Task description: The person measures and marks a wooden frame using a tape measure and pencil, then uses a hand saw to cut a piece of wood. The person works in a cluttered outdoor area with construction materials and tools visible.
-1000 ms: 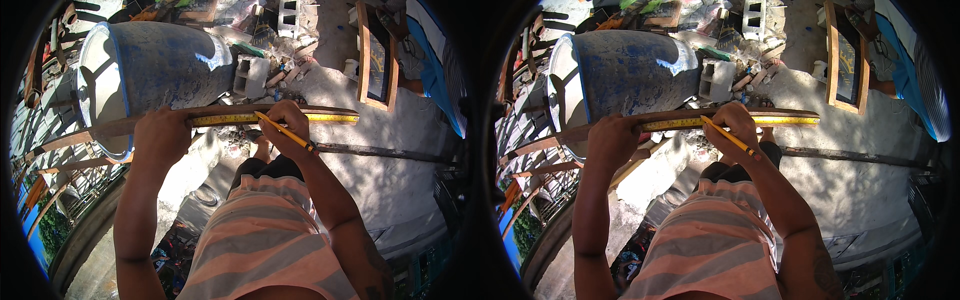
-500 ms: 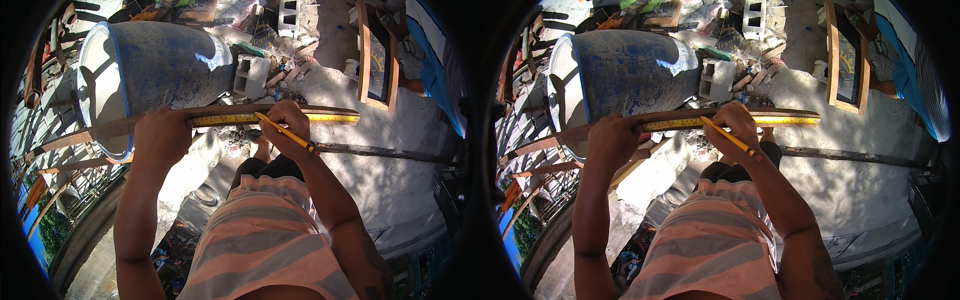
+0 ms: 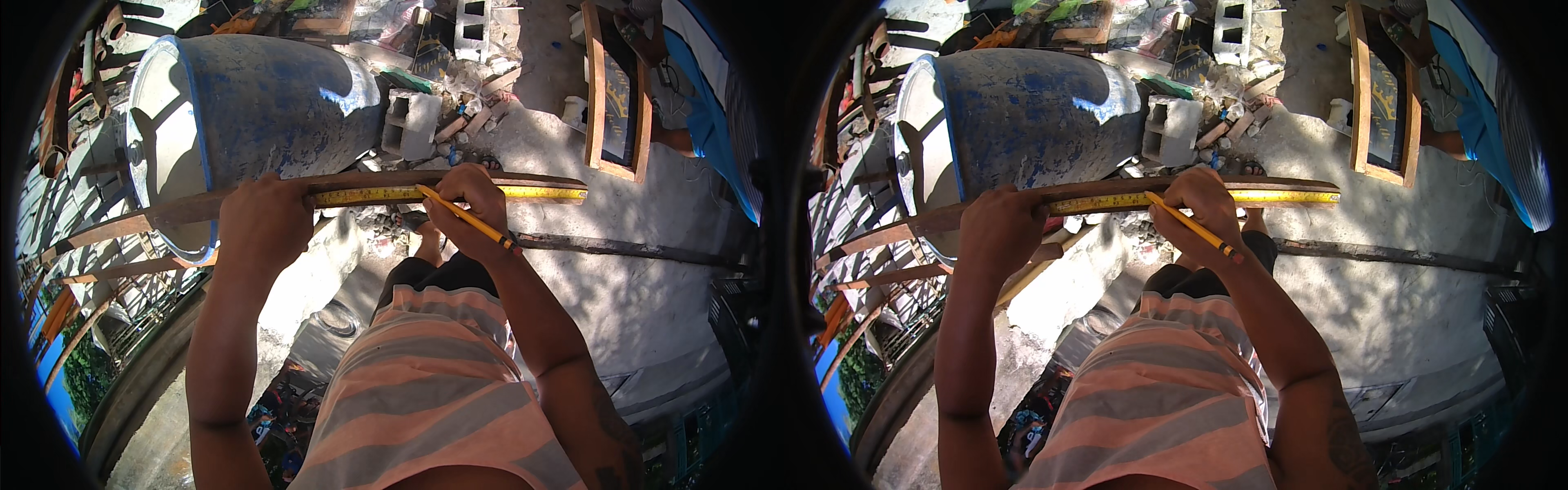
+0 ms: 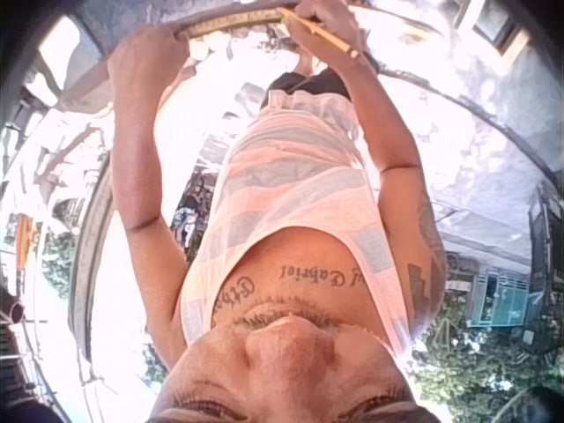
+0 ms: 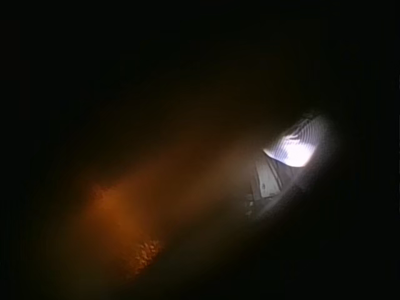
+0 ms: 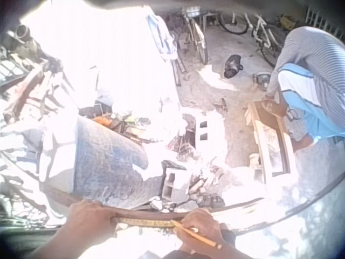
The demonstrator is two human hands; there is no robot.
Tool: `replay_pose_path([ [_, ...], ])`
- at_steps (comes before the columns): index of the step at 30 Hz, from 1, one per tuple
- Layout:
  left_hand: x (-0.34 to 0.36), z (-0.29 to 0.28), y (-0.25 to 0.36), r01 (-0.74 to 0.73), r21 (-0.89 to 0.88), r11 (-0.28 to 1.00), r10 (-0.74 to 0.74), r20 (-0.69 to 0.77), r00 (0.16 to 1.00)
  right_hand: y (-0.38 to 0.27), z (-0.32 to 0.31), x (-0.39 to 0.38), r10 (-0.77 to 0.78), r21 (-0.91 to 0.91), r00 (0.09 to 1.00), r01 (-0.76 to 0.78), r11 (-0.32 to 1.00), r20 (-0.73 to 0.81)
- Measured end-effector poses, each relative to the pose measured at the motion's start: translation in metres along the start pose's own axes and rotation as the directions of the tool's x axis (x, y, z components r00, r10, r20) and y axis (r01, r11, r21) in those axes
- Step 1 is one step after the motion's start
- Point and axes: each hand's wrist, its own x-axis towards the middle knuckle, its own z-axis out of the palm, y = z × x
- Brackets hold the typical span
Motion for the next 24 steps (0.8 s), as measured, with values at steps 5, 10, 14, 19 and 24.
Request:
replay_pose_path([
  [5, 0.0008, -0.0001, 0.0, -0.002, -0.003, 1.0, 0.002, 0.002, 1.0, 0.0007, 0.0003, -0.0002, -0.004, -0.015, 1.0, 0.004, 1.0, 0.007],
  [10, -0.0002, -0.0004, 0.0002, -0.005, -0.016, 1.0, 0.005, -0.008, 1.0, 0.0007, -0.0009, 0.0007, -0.035, -0.018, 0.999, 0.035, 0.999, 0.014],
  [14, -0.0013, 0.0, 0.0002, -0.012, -0.011, 1.0, 0.011, -0.027, 1.0, 0.0001, 0.0002, -0.0004, -0.011, -0.001, 1.0, 0.011, 1.0, 0.008],
  [19, -0.0006, 0.0001, -0.0001, -0.003, -0.013, 1.0, 0.003, -0.017, 1.0, 0.0018, 0.0008, -0.0013, -0.014, -0.004, 1.0, 0.014, 1.0, 0.012],
  [24, -0.0002, 0.0019, -0.001, -0.011, -0.009, 1.0, 0.01, -0.021, 1.0, -0.0006, -0.0015, 0.0003, -0.014, 0.001, 1.0, 0.014, 1.0, 0.028],
])
